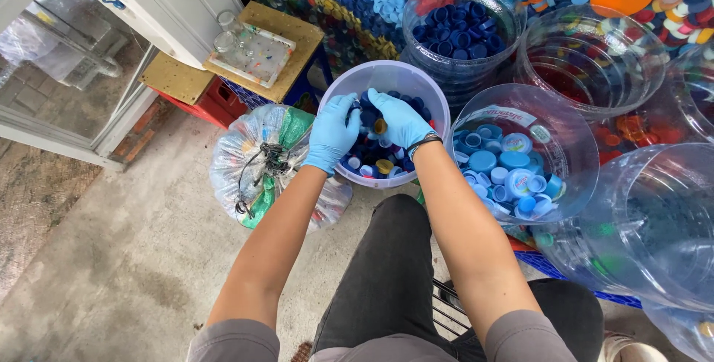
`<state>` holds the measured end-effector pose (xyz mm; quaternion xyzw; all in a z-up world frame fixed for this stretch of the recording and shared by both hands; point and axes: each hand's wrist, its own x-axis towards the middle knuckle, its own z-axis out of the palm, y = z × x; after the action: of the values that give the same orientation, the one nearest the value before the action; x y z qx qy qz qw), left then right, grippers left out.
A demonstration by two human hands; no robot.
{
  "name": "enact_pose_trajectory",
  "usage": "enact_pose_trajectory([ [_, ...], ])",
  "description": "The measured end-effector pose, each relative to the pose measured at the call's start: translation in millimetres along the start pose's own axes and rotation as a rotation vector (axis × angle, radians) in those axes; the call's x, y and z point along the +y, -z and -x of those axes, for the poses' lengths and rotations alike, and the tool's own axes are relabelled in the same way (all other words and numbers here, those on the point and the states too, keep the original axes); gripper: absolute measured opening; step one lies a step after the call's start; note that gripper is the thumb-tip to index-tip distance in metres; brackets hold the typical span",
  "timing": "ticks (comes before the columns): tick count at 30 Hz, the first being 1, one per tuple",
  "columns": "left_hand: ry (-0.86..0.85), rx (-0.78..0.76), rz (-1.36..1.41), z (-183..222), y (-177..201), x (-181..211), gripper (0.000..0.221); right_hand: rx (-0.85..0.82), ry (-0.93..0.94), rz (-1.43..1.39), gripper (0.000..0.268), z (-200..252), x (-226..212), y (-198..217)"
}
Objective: Sorting plastic bottle caps by color into different containers
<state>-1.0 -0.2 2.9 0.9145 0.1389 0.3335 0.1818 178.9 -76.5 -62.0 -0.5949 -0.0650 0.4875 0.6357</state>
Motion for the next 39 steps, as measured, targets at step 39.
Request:
enact_pose_trajectory([
  [39,0.328,-0.107,0.645,-46,-2,12,0.061,0.09,0.28,-0.525,0.024,59,-60,-13],
])
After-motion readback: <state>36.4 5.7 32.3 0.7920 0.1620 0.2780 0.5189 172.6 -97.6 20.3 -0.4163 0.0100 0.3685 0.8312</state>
